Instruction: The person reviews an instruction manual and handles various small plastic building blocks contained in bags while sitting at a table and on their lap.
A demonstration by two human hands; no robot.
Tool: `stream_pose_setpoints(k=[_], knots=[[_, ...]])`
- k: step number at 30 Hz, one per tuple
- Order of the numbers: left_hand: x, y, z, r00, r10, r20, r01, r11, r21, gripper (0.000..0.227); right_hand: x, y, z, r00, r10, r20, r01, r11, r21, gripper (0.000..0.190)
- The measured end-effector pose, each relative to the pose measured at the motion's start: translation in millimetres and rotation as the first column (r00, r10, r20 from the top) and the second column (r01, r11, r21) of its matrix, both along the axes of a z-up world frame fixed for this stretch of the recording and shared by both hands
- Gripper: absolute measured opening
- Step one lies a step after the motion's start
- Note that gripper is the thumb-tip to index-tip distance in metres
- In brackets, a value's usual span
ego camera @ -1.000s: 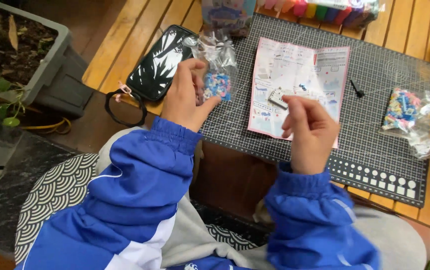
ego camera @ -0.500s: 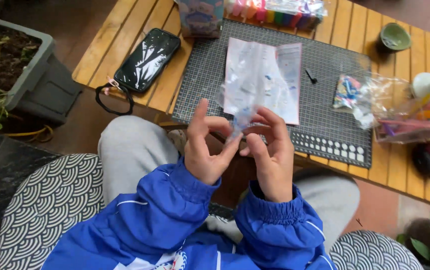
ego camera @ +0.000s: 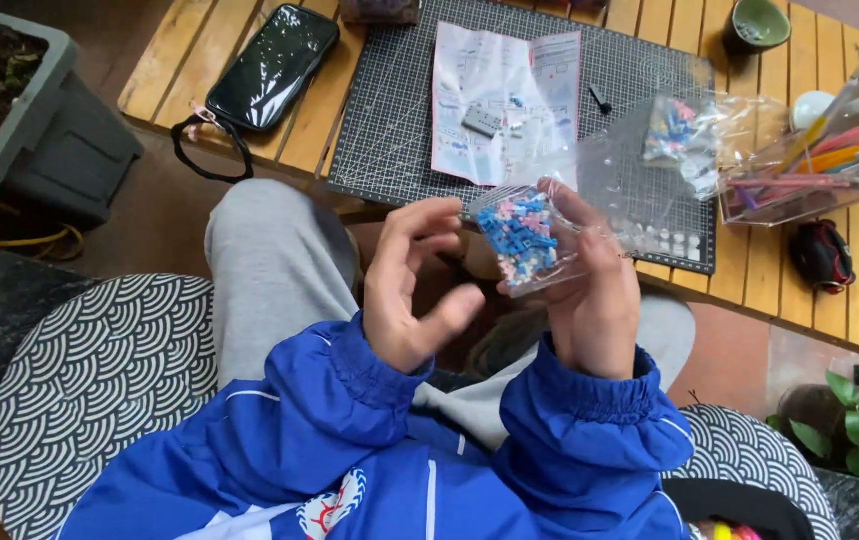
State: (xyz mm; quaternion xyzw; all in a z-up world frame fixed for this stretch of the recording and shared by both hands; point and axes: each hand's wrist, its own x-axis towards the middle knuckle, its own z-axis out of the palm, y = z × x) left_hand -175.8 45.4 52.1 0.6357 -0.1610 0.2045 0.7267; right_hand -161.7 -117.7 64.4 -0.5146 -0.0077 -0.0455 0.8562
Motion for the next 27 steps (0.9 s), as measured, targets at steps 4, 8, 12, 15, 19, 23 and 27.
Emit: stream_pose_setpoints(k=[4,8,12,15,19,23,27], knots=[[8.8,-8.4,-16.6,0.936,-0.236,-0.260,0.146,0.934,-0.325,0.049,5.8,-2.3,-18.5,1.000,0.019,-0.022,-0.020,0.999,-0.039,0.058],[8.4,-7.5,-20.7,0.912,-0.260,-0.318,0.120,0.909,-0.398,0.030,7.7,8.5,-31.4,0.999,-0.024,0.042,0.025,0.999,-0.031,0.047],[13.2,-2.8,-35.5,0.885,-0.263,-0.384,0.082,0.900,-0.428,0.022,13.3,7.5,-31.0,0.997,-0.048,0.063,0.058,0.987,-0.152,0.052],[17.0,1.9,-45.1,0.874,-0.247,-0.418,0.063,0.911,-0.406,0.020,10.5,4.1,-22.0,0.982,-0.139,0.128,0.170,0.947,-0.274,0.057],[18.4,9.3,-44.3,0.834,-0.245,-0.494,0.060,0.931,-0.361,0.016,-2.3,4.0,-3.7,0.897,-0.290,0.334,0.436,0.698,-0.567,0.039],[20.2,12.6,-48.4,0.833,-0.234,-0.501,0.054,0.936,-0.347,0.016,-12.3,-1.0,5.1,0.922,-0.238,0.306,0.385,0.662,-0.643,0.040],[20.1,13.3,-48.5,0.853,-0.207,-0.479,0.057,0.950,-0.308,0.017,-16.9,0.5,10.1,0.918,-0.170,0.358,0.373,0.676,-0.636,0.043]])
